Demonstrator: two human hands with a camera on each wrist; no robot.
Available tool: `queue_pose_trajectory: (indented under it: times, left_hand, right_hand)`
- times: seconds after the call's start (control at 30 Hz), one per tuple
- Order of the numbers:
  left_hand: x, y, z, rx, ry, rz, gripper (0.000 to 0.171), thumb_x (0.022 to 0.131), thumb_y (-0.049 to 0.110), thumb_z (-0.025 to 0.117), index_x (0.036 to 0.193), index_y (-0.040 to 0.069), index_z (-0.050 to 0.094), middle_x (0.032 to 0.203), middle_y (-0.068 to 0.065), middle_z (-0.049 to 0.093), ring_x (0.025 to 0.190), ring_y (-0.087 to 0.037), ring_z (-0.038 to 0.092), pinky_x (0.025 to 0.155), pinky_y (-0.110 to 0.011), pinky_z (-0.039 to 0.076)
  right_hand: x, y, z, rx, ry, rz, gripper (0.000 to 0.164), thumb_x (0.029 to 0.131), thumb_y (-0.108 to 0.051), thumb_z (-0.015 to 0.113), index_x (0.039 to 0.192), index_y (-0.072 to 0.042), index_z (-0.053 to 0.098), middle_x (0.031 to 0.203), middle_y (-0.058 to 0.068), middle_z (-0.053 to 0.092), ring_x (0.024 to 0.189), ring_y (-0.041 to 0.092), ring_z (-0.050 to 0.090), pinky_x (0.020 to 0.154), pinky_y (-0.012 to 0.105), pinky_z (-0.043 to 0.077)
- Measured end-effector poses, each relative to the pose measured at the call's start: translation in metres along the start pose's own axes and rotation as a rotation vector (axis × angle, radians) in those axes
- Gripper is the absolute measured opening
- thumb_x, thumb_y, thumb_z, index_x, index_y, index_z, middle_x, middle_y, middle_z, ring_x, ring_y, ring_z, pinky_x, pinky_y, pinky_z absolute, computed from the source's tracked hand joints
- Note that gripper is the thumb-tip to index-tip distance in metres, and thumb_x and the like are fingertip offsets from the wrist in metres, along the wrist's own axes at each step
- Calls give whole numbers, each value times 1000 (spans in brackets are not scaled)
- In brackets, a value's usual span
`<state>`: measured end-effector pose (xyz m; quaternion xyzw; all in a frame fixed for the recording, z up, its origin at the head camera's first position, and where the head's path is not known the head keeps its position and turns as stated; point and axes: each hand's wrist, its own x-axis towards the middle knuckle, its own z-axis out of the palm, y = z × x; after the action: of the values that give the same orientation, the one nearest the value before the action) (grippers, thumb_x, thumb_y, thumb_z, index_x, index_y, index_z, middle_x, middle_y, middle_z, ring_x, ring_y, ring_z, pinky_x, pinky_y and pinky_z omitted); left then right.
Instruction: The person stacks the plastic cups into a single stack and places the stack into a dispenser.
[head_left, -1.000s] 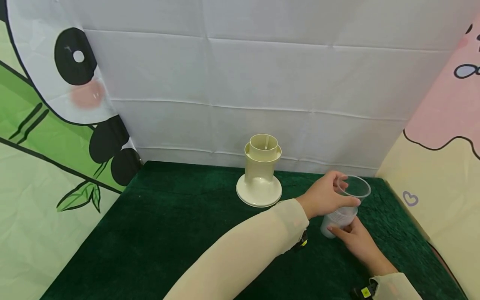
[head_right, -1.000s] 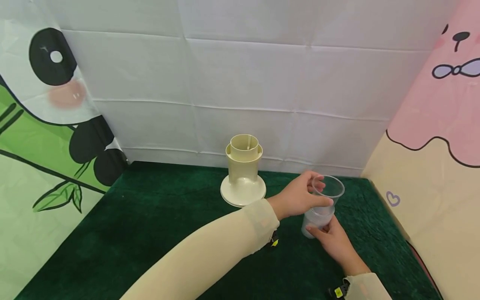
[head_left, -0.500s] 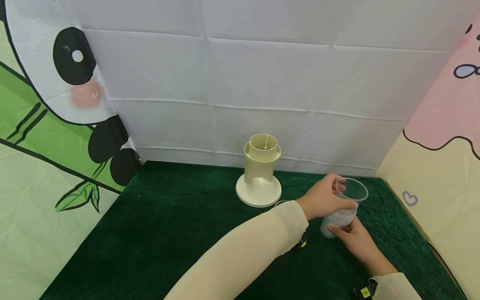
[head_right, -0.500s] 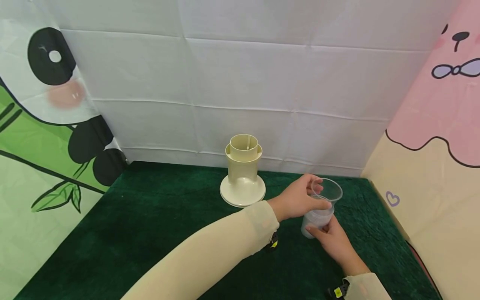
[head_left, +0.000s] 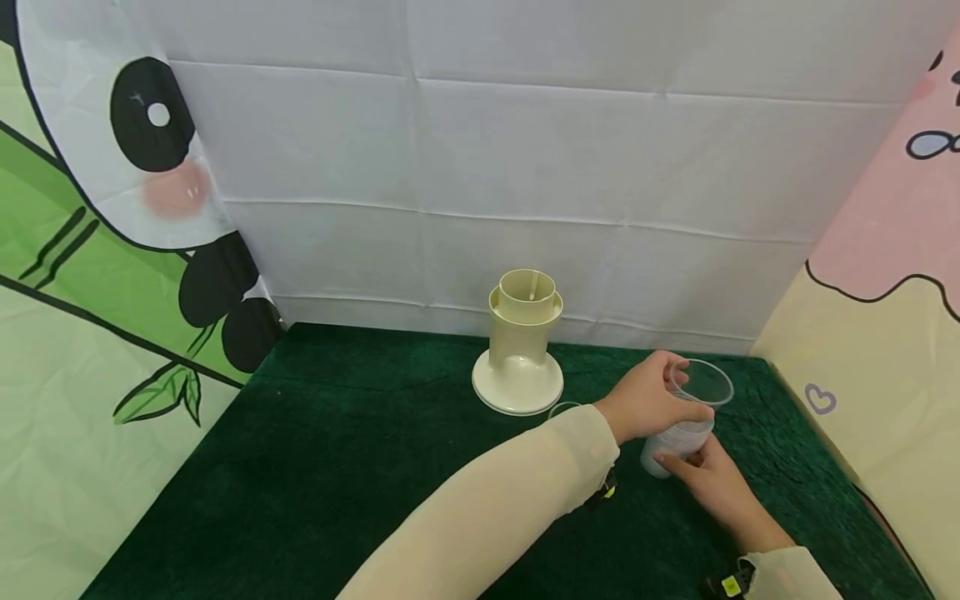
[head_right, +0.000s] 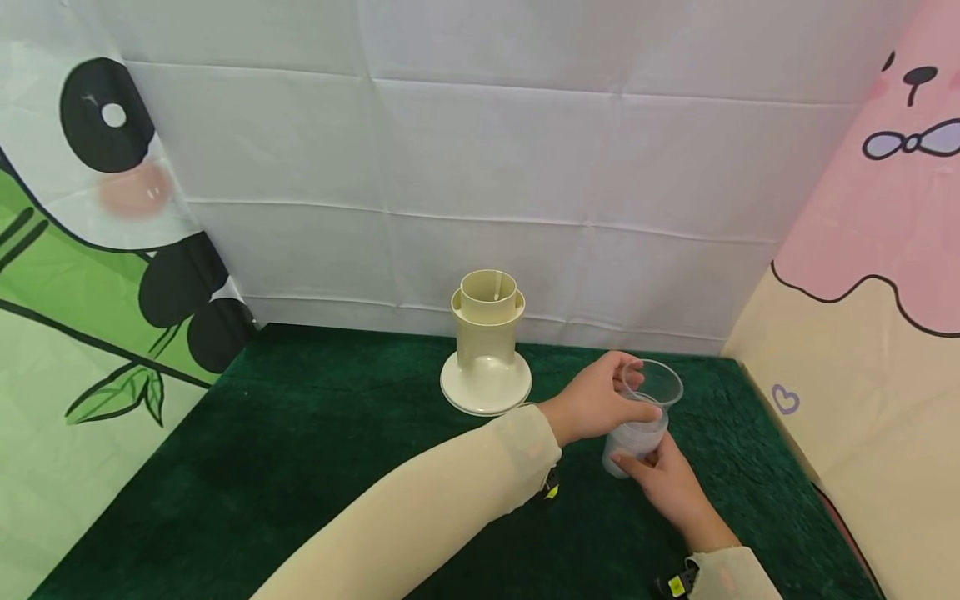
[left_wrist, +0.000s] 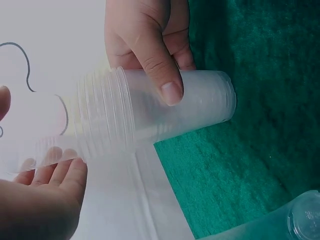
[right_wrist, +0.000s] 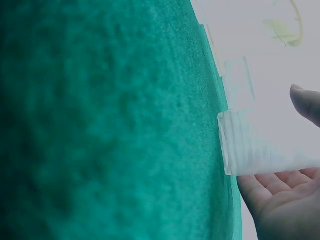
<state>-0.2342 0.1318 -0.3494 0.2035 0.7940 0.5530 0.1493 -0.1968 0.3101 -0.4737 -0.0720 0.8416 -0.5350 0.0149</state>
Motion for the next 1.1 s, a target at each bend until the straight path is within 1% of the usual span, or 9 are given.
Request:
queue_pose_trajectory:
  times: [0.07, 0.23, 0.3, 0.43, 0.6, 0.7, 0.83, 0.93, 1.1]
  left_hand:
    - [0, 0, 0, -1, 9, -6, 58, 88, 26, 86, 138, 23, 56, 126, 11, 63, 110, -5, 57, 91, -32, 53]
    - [0, -2, 1, 18, 24, -19, 59, 88, 28, 86, 138, 22, 56, 127, 10, 63, 111, -7, 58, 91, -33, 54]
    - [0, -3, 2, 32, 29, -27, 59, 88, 30, 86, 138, 22, 57, 127, 10, 63, 110, -7, 58, 91, -33, 54]
    - [0, -6, 3, 54, 33, -42, 58, 87, 32, 86, 137, 23, 58, 126, 9, 61, 109, -7, 57, 90, -33, 54]
    - [0, -9, 5, 90, 41, -65, 61, 86, 33, 87, 138, 22, 58, 129, 7, 61, 112, -8, 58, 92, -33, 54]
    - [0, -10, 6, 116, 42, -79, 64, 85, 33, 88, 140, 20, 57, 129, 6, 62, 110, -9, 60, 91, -33, 55]
    - [0, -11, 7, 122, 41, -92, 65, 84, 31, 89, 139, 19, 56, 126, 5, 63, 103, -9, 60, 89, -33, 55]
    - [0, -12, 7, 118, 42, -96, 66, 83, 28, 90, 140, 20, 56, 129, 5, 62, 106, -10, 60, 90, -33, 56]
    - [-1, -13, 9, 142, 34, -107, 68, 82, 26, 91, 140, 21, 55, 136, 4, 60, 114, -11, 60, 92, -34, 55]
  right_hand:
    - [0, 0, 0, -1, 1, 0, 66, 104, -24, 66, 153, -2, 27, 148, 24, 46, 130, 40, 52, 95, 44, 54]
    - [0, 2, 0, -1, -1, 2, 68, 104, -25, 65, 155, -3, 26, 149, 24, 45, 131, 41, 51, 97, 50, 53]
    - [0, 2, -1, -1, -1, 1, 68, 104, -25, 65, 155, -3, 25, 150, 24, 45, 131, 41, 51, 96, 49, 54]
    - [0, 3, -1, 0, -1, -7, 68, 104, -25, 65, 155, -3, 26, 149, 24, 46, 129, 38, 53, 93, 39, 55]
    - [0, 2, -1, 6, -2, -4, 68, 104, -28, 65, 155, -3, 26, 147, 25, 48, 126, 36, 56, 91, 35, 56]
    - [0, 2, -1, 5, 3, 0, 70, 104, -28, 66, 155, -3, 25, 146, 25, 48, 125, 37, 57, 92, 39, 56]
    - [0, 3, -1, 3, 3, 0, 72, 104, -27, 66, 156, -3, 22, 148, 27, 46, 127, 41, 55, 93, 44, 57]
    - [0, 2, -1, 3, 2, 10, 71, 104, -27, 65, 156, -3, 23, 148, 27, 46, 126, 40, 56, 92, 42, 57]
    - [-1, 1, 0, 6, 3, 21, 66, 104, -27, 66, 152, -1, 29, 145, 26, 49, 123, 34, 59, 88, 33, 57]
